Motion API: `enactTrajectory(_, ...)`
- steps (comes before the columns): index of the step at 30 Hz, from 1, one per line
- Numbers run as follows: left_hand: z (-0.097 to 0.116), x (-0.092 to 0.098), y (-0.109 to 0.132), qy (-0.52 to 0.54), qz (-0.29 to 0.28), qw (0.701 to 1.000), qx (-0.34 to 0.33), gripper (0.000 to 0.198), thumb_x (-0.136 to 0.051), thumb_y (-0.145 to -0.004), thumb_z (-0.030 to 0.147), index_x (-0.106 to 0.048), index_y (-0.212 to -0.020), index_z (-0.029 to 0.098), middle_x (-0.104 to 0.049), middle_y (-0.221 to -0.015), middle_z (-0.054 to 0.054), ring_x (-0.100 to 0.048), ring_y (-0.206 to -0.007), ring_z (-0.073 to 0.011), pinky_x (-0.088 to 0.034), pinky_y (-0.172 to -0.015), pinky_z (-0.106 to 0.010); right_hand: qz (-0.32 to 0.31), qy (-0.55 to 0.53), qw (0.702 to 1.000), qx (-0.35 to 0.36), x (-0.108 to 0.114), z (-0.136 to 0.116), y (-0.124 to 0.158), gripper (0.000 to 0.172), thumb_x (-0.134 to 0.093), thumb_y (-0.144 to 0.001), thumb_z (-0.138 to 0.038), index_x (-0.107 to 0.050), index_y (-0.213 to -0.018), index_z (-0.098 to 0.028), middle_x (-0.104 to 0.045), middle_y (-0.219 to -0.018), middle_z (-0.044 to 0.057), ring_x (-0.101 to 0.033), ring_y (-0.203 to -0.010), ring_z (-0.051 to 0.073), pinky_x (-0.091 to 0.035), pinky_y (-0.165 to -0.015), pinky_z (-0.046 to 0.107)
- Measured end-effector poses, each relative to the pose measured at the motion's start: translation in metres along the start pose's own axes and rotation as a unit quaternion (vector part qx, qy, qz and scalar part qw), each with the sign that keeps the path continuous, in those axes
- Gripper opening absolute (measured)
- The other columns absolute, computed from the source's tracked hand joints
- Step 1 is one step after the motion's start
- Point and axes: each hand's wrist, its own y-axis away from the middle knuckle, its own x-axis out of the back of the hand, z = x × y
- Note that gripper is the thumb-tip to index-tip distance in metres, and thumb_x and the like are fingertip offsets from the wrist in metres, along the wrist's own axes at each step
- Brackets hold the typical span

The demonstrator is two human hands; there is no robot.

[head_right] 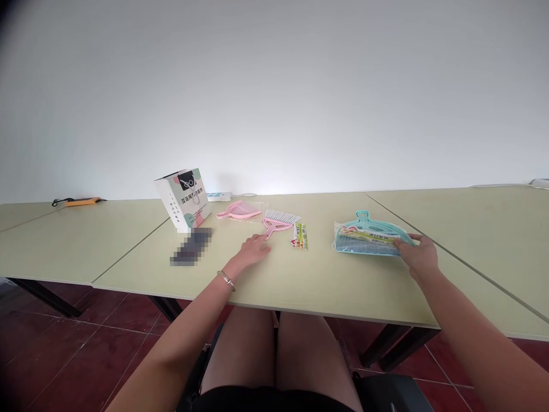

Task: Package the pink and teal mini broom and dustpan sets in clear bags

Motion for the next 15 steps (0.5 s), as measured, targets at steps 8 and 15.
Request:
enactTrajectory(8, 0.006, -0.024, -0.042, -0.020, 0.116, 0.993, 0.033, 0.029, -0.039, -0.085, 0.014, -0.057, -0.108, 0.012, -0.056, -0.114, -0.020, -0.050, -0.110, -0.0308, -0.037, -0.092, -0.045, -0.015, 0.098, 0.994, -0.052, -0.023, 0.004, -0.009, 0.035, -0.065, -0.059, -0.020, -0.055, -0.092, -0.016, -0.050, -0.101, 0.025, -0.041, -0.106, 0.039, -0.029, -0.075, 0.046)
enactTrajectory(15, -0.007, 0.001, -0.031, 0.066, 0.249, 0.966, 0.005, 0.018, -0.038, -0.088, 0.016, -0.054, -0.096, 0.016, -0.059, -0.103, -0.012, -0.057, -0.094, -0.0181, -0.045, -0.084, -0.032, 0.103, 0.074, 0.977, 0.171, -0.037, -0.016, 0.022, 0.059, -0.060, -0.068, -0.035, -0.046, -0.121, -0.012, -0.039, -0.124, 0.029, -0.034, -0.117, 0.041, -0.029, -0.086, 0.052)
